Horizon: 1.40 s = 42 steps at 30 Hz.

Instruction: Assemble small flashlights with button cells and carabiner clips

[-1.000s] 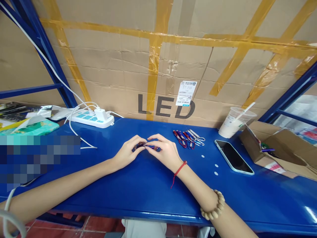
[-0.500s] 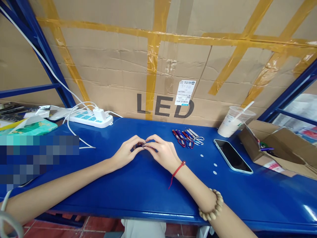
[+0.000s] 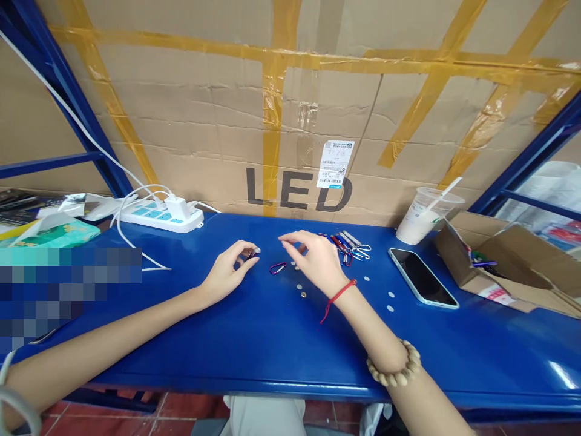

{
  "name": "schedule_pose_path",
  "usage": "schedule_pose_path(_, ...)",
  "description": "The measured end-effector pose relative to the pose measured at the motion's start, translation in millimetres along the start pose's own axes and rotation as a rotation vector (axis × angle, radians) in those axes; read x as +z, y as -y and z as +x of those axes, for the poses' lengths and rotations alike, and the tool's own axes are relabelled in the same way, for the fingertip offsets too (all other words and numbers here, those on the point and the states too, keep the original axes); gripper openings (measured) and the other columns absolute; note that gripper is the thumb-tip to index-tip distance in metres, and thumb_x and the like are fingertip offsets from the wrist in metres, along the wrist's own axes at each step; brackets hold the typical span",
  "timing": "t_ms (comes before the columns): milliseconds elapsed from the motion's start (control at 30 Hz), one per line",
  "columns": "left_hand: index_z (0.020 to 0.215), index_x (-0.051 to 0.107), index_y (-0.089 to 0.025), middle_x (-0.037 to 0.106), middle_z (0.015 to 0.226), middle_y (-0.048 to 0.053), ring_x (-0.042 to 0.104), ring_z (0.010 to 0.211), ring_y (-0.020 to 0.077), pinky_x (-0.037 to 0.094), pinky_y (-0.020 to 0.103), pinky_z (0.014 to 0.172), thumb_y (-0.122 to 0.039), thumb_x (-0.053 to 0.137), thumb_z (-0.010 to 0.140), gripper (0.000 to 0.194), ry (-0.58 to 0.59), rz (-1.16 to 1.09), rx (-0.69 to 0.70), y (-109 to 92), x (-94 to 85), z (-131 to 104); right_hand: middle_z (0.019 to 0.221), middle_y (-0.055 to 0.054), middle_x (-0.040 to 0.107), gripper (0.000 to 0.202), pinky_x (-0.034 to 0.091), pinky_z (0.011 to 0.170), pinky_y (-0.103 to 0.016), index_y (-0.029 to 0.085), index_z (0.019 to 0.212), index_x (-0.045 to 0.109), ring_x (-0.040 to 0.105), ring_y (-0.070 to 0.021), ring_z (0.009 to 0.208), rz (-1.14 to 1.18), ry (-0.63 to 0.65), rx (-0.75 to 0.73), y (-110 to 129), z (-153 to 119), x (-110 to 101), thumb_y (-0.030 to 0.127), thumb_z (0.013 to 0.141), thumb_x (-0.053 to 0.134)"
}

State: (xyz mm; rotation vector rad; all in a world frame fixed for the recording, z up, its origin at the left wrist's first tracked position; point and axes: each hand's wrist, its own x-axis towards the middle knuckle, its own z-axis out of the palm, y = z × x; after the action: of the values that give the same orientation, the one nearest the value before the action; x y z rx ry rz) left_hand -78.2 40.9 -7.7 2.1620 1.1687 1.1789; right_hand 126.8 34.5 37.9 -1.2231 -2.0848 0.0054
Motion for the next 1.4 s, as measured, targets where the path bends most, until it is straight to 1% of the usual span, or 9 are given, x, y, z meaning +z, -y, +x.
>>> schedule_pose_path(133, 0.091, 0.052, -0.02, 0.057, 0.09, 0.002, 0.057, 0.081, 0.0141, 0.046, 0.022, 0.061, -0.028, 0.052, 0.083, 0.011, 0.004, -0.015, -0.015, 0, 0.1, 0, 0.08, 0.002, 0.071, 0.005, 0.033, 0.042, -0.02, 0.026, 0.078, 0.071, 0.064, -0.0141, 0.065, -0.312, 0.266, -0.026, -16, 1, -6, 0.026, 0.077, 0.066)
schedule_pose_path(233, 0.088, 0.049, -0.02, 0.055, 0.086, 0.001, 0.056, 0.078, 0.0127, 0.046, 0.021, 0.061, -0.028, 0.053, 0.083, 0.01, 0.006, -0.031, -0.008, -1, -0.7, 0, 0.081, 0.001, 0.072, 0.01, 0.034, 0.044, -0.021, 0.026, 0.079, 0.072, 0.066, -0.0174, 0.073, -0.404, 0.367, -0.042, -24, -1, -3, 0.034, 0.073, 0.071)
schedule_pose_path(433, 0.087, 0.049, -0.021, 0.055, 0.086, 0.001, 0.055, 0.078, 0.0126, 0.046, 0.022, 0.063, -0.028, 0.053, 0.083, 0.009, 0.029, -0.035, 0.034, 0, -1.0, 0, 0.075, 0.002, 0.072, 0.002, 0.034, 0.043, -0.022, 0.027, 0.07, 0.072, 0.066, -0.0165, 0.066, -0.434, 0.361, -0.062, -26, -2, 3, 0.026, 0.071, 0.073)
schedule_pose_path(667, 0.088, 0.049, -0.02, 0.054, 0.086, 0.001, 0.054, 0.078, 0.0125, 0.045, 0.022, 0.065, -0.028, 0.053, 0.084, 0.009, 0.045, -0.026, 0.081, 0, -1.2, -2, 0.07, 0.003, 0.07, 0.007, 0.036, 0.045, -0.021, 0.025, 0.072, 0.069, 0.065, -0.0144, 0.063, -0.319, 0.433, 0.078, -14, -3, 6, 0.031, 0.074, 0.07)
schedule_pose_path(833, 0.089, 0.051, -0.02, 0.054, 0.084, 0.001, 0.054, 0.075, 0.0125, 0.045, 0.022, 0.064, -0.029, 0.053, 0.084, 0.01, 0.076, -0.009, 0.083, -2, -1.7, -1, 0.076, 0.003, 0.07, 0.006, 0.035, 0.046, -0.021, 0.025, 0.072, 0.068, 0.065, -0.0145, 0.065, -0.294, 0.34, 0.049, -7, -3, 9, 0.029, 0.077, 0.068)
schedule_pose_path(1000, 0.09, 0.053, -0.02, 0.055, 0.084, 0.001, 0.053, 0.073, 0.0129, 0.045, 0.023, 0.064, -0.032, 0.055, 0.083, 0.014, 0.109, -0.008, 0.09, -1, -1.0, -2, 0.079, 0.002, 0.07, 0.013, 0.041, 0.049, -0.02, 0.022, 0.077, 0.068, 0.059, -0.0094, 0.054, -0.023, 0.001, -0.048, 8, -5, 12, 0.033, 0.082, 0.062)
schedule_pose_path(1067, 0.091, 0.054, -0.02, 0.056, 0.083, 0.001, 0.053, 0.071, 0.0124, 0.044, 0.023, 0.064, -0.031, 0.055, 0.083, 0.013, 0.109, -0.008, 0.093, -2, -0.9, -2, 0.079, 0.0, 0.069, 0.015, 0.045, 0.053, -0.02, 0.02, 0.079, 0.068, 0.058, -0.0089, 0.054, 0.11, -0.074, -0.111, 15, -8, 14, 0.032, 0.084, 0.06)
schedule_pose_path(1233, 0.089, 0.053, -0.02, 0.055, 0.081, 0.0, 0.052, 0.07, 0.0115, 0.043, 0.022, 0.063, -0.027, 0.054, 0.084, 0.009, 0.102, -0.02, 0.085, -4, -1.3, -3, 0.084, -0.001, 0.069, 0.013, 0.047, 0.056, -0.019, 0.019, 0.084, 0.069, 0.062, -0.01, 0.064, 0.219, -0.066, -0.247, 18, -13, 22, 0.027, 0.085, 0.058)
schedule_pose_path(1400, 0.089, 0.052, -0.02, 0.056, 0.082, 0.0, 0.052, 0.07, 0.0115, 0.043, 0.022, 0.062, -0.027, 0.055, 0.083, 0.01, 0.086, -0.042, 0.078, -3, -1.0, -3, 0.087, -0.002, 0.069, 0.014, 0.048, 0.057, -0.019, 0.02, 0.084, 0.069, 0.064, -0.0116, 0.072, 0.17, -0.101, -0.264, 15, -14, 24, 0.025, 0.087, 0.056)
